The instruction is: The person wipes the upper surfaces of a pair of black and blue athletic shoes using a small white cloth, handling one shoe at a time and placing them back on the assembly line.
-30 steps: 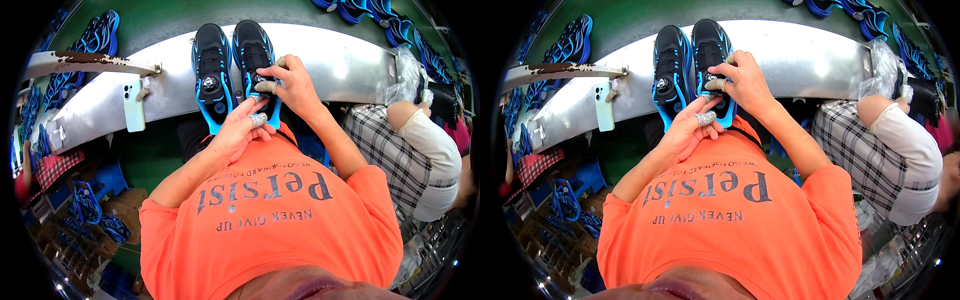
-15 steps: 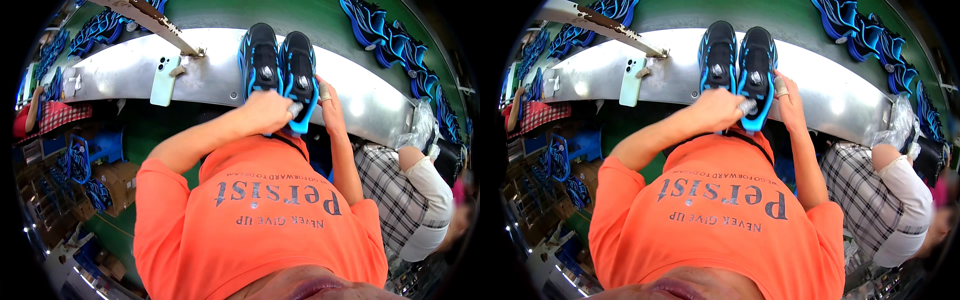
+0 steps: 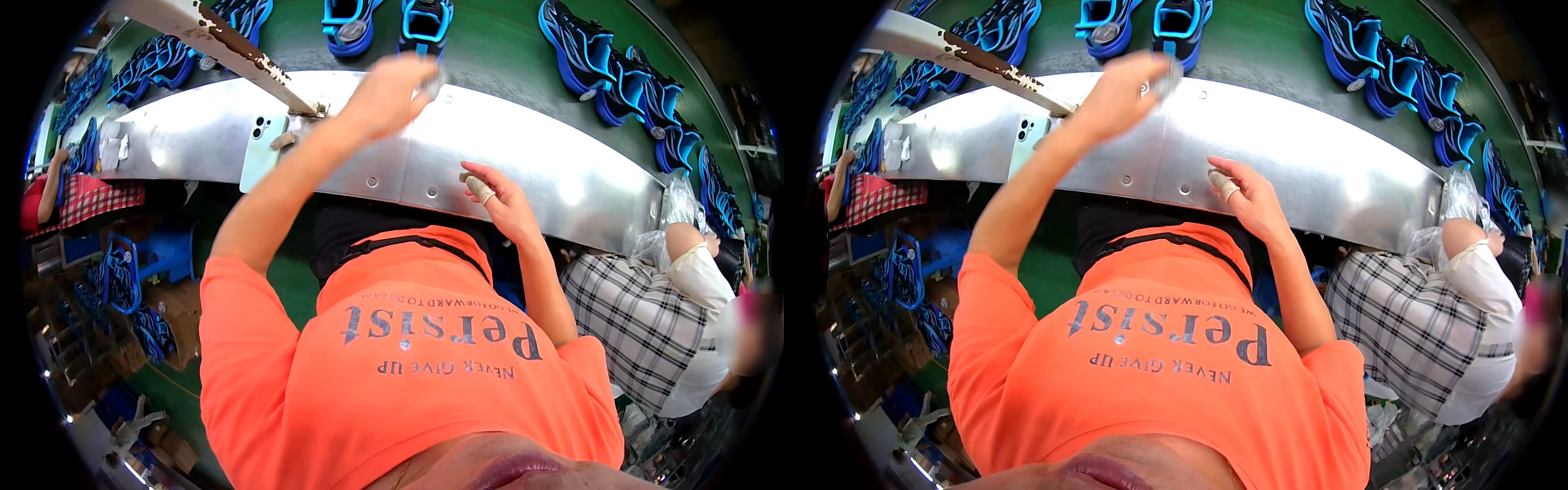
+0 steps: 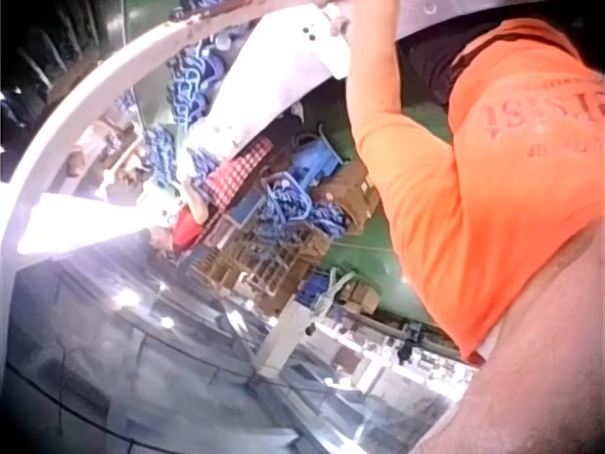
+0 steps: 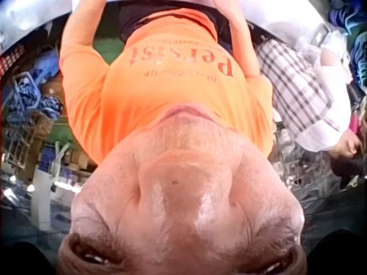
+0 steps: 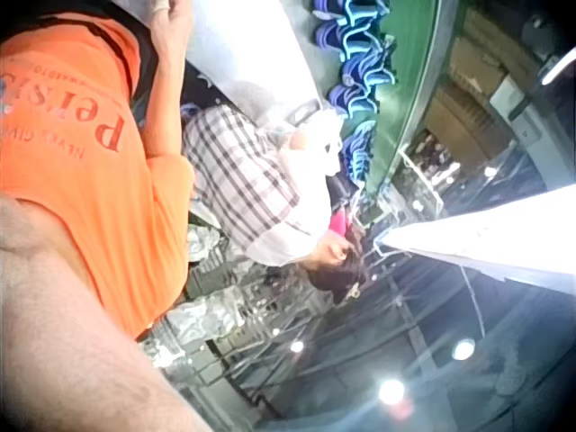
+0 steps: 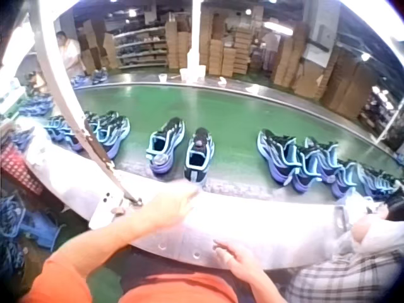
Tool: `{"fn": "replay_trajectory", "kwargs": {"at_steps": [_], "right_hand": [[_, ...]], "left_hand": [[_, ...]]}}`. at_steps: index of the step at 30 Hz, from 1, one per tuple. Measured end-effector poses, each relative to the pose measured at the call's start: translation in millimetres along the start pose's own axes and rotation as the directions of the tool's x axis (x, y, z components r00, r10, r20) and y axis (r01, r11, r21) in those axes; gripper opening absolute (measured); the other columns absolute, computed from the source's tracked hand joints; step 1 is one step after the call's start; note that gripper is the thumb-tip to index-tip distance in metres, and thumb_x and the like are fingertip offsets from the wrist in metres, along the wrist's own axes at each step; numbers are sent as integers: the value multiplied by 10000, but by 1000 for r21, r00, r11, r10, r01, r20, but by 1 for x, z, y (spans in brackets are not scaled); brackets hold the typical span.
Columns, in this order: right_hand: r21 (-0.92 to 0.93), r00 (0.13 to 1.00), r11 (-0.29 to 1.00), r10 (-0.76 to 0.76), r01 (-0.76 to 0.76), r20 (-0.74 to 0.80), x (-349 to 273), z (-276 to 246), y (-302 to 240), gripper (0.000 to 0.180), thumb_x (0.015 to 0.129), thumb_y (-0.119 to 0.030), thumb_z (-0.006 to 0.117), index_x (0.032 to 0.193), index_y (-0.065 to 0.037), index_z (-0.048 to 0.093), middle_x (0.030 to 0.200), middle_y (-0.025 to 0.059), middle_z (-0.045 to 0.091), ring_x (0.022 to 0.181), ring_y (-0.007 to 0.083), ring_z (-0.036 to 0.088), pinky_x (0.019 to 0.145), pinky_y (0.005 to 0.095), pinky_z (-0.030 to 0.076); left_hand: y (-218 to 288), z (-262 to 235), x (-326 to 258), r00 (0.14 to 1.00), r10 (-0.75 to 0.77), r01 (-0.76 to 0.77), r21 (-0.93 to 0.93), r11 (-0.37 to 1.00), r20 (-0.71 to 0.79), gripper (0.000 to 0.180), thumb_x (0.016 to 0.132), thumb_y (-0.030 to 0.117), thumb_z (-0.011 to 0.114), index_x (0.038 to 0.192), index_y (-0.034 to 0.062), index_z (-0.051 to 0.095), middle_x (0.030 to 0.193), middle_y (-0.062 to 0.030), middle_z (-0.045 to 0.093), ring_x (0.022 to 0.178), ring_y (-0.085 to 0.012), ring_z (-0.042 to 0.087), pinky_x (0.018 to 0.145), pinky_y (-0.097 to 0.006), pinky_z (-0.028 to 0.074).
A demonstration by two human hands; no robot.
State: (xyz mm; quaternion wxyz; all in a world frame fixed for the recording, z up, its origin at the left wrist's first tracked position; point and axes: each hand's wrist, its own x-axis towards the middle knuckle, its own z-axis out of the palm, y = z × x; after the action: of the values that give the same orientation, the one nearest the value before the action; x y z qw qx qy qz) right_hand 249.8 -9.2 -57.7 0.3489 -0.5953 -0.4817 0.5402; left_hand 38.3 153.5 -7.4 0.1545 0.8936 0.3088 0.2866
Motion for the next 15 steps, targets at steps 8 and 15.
{"fn": "replay_trajectory", "kwargs": {"at_steps": [8, 15], "right_hand": [[-223, 995, 975, -3, 27, 104, -9, 40, 11, 313, 932, -100, 559, 1240, -79, 613, 1101, 100, 645, 997, 171, 605, 872, 283, 472], [-356, 982, 927, -52, 115, 181, -8, 83, -28, 294, 961, -177, 559, 1232, -82, 624, 1154, 68, 651, 1040, 161, 592, 889, 284, 467]], "left_hand": [[-52, -17, -184, 850, -373, 512, 414, 753, -372, 407, 665, -25, 644, 1060, 11, 554, 1187, -170, 541, 1065, -366, 489, 929, -478, 388], [-113, -16, -226, 809, -452, 588, 485, 648, -376, 419, 670, -4, 676, 1069, 77, 579, 1136, -113, 542, 1095, -336, 464, 893, -461, 385]]}}
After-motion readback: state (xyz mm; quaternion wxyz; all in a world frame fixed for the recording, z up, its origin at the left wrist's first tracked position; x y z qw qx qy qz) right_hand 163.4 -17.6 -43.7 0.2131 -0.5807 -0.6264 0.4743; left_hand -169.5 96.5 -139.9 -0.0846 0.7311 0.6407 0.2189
